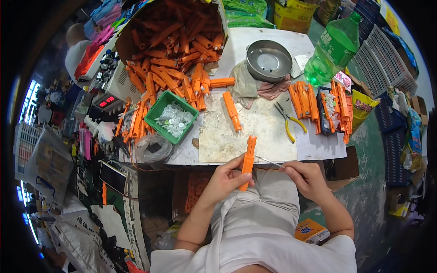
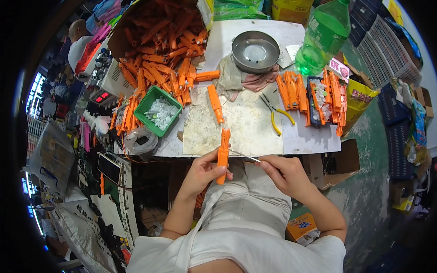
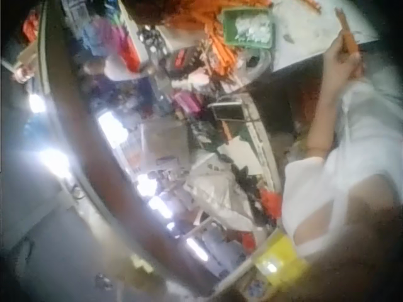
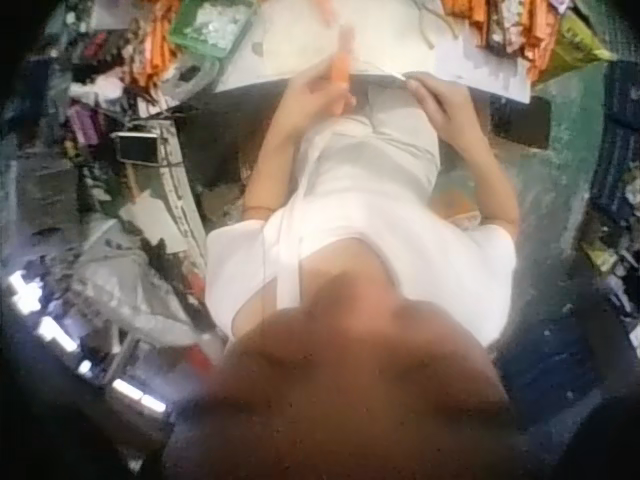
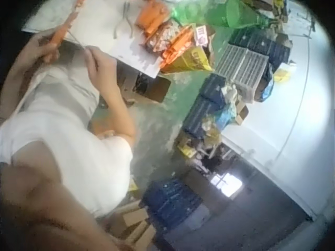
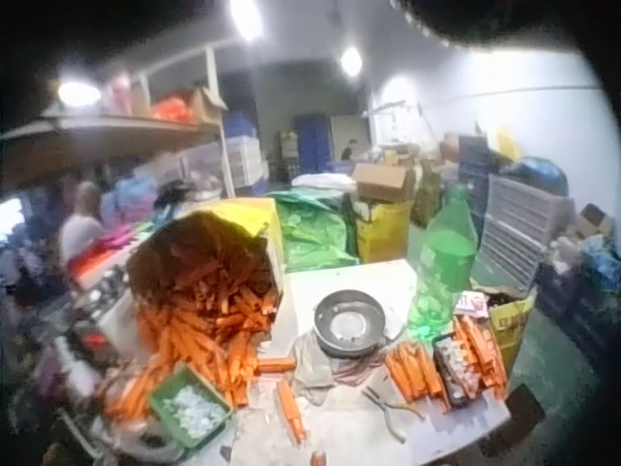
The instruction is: The person assembles orange plastic components by inserting small white pieces into them using a screwdriver. They repeatedly pick up orange parts, insert the white pieces, and place the assembled units on the table.
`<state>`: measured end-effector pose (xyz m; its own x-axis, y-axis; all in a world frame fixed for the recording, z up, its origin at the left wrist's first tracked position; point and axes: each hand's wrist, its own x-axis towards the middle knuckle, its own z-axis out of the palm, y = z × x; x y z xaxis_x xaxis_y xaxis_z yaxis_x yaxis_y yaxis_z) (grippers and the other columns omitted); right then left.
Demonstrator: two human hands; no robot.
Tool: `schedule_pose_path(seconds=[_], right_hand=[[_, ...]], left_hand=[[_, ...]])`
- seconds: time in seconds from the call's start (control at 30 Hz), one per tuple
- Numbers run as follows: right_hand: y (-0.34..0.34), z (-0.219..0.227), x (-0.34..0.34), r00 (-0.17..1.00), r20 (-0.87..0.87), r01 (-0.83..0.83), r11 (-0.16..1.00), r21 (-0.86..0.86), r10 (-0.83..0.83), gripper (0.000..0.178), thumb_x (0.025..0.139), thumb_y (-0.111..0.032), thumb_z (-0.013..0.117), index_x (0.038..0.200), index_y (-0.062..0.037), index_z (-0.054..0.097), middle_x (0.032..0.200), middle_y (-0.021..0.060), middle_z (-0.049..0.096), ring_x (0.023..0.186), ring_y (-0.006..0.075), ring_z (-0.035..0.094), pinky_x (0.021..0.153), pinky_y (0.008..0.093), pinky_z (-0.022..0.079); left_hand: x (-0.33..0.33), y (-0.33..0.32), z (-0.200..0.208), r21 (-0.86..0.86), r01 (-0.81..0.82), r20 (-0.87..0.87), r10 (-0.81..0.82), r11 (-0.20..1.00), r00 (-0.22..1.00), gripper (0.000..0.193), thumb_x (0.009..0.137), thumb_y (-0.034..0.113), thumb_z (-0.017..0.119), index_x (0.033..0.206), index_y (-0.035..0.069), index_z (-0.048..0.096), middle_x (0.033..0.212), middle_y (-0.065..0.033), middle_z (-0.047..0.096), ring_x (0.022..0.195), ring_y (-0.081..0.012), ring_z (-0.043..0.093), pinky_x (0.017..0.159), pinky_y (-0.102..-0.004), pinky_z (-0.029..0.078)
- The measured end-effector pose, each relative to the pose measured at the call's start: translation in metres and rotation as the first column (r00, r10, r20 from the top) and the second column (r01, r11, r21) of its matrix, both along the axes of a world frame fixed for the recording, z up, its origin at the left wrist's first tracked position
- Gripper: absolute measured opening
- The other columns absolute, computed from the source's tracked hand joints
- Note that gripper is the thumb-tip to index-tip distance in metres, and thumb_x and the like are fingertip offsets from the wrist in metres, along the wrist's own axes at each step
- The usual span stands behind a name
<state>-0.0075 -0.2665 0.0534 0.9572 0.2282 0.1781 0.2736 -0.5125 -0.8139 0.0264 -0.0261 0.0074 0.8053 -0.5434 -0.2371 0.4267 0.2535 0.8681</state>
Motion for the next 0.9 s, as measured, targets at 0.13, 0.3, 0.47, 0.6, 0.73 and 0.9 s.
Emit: schedule_pose_path(seconds=[0.13, 0.3, 0.47, 0.6, 0.73, 0.9], right_hand=[[0.001, 0.004, -0.006, 0.967, -0.255, 0.027, 0.991, 0.131, 0.008, 0.023, 0.095, -0.018, 0.053, 0.091, -0.0007, 0.068, 0.055, 0.0021, 0.048, 0.050, 0.0065, 0.039, 0.047, 0.0237, 0.033], [-0.007, 0.008, -0.003, 0.863, -0.499, 0.032, 0.978, 0.208, 0.078, 0.028, 0.097, -0.024, 0.051, 0.096, -0.0014, 0.067, 0.058, -0.0005, 0.051, 0.051, 0.0063, 0.038, 0.048, 0.0217, 0.033], [-0.019, 0.001, 0.004, 0.579, -0.750, 0.179, 0.847, 0.500, 0.321, 0.028, 0.097, -0.026, 0.052, 0.096, -0.0011, 0.065, 0.054, -0.0072, 0.039, 0.046, 0.0038, 0.032, 0.041, 0.0220, 0.026], [-0.003, -0.029, -0.012, 0.961, 0.273, -0.024, 0.995, -0.097, 0.050, 0.019, 0.092, -0.017, 0.059, 0.095, 0.0002, 0.064, 0.058, 0.0043, 0.053, 0.044, 0.0146, 0.047, 0.043, 0.0248, 0.036], [0.001, -0.014, -0.023, 0.990, 0.141, 0.003, 0.982, -0.191, 0.025, 0.014, 0.090, -0.012, 0.060, 0.095, -0.0006, 0.065, 0.067, 0.0103, 0.059, 0.052, 0.0194, 0.053, 0.049, 0.0262, 0.042], [0.003, -0.002, -0.023, 0.932, -0.362, 0.024, 0.994, 0.111, 0.018, 0.021, 0.094, -0.017, 0.054, 0.093, -0.0011, 0.067, 0.060, 0.0044, 0.051, 0.050, 0.0080, 0.042, 0.048, 0.0246, 0.035]], left_hand=[[0.002, -0.003, -0.001, -0.002, 0.006, 0.013, -0.006, 1.000, 1.000, 0.059, 0.086, 0.007, 0.065, 0.137, -0.005, 0.038, 0.095, -0.0071, 0.059, 0.078, -0.0170, 0.065, 0.074, -0.0278, 0.052], [0.000, -0.002, -0.003, 0.011, 0.044, 0.070, -0.044, 0.999, 0.997, 0.059, 0.088, 0.009, 0.064, 0.139, -0.003, 0.037, 0.120, -0.0076, 0.052, 0.083, -0.0120, 0.061, 0.074, -0.0245, 0.051], [-0.002, 0.001, -0.001, 0.095, 0.040, 0.125, -0.052, 0.995, 0.991, 0.056, 0.085, 0.007, 0.067, 0.134, -0.005, 0.043, 0.101, -0.0063, 0.055, 0.079, -0.0159, 0.063, 0.070, -0.0256, 0.052], [0.001, 0.002, -0.002, 0.149, 0.073, 0.107, -0.090, 0.986, 0.990, 0.054, 0.085, 0.007, 0.067, 0.133, -0.005, 0.044, 0.099, -0.0057, 0.054, 0.079, -0.0164, 0.063, 0.069, -0.0250, 0.051], [-0.002, -0.001, -0.011, 0.069, 0.012, 0.082, -0.017, 0.998, 0.997, 0.056, 0.086, 0.011, 0.067, 0.134, -0.005, 0.042, 0.105, -0.0090, 0.057, 0.081, -0.0179, 0.064, 0.073, -0.0269, 0.052], [0.007, -0.006, -0.013, -0.083, 0.014, 0.005, -0.014, 0.996, 1.000, 0.064, 0.089, 0.020, 0.063, 0.140, -0.003, 0.032, 0.117, -0.0187, 0.058, 0.088, -0.0229, 0.066, 0.081, -0.0314, 0.052]])
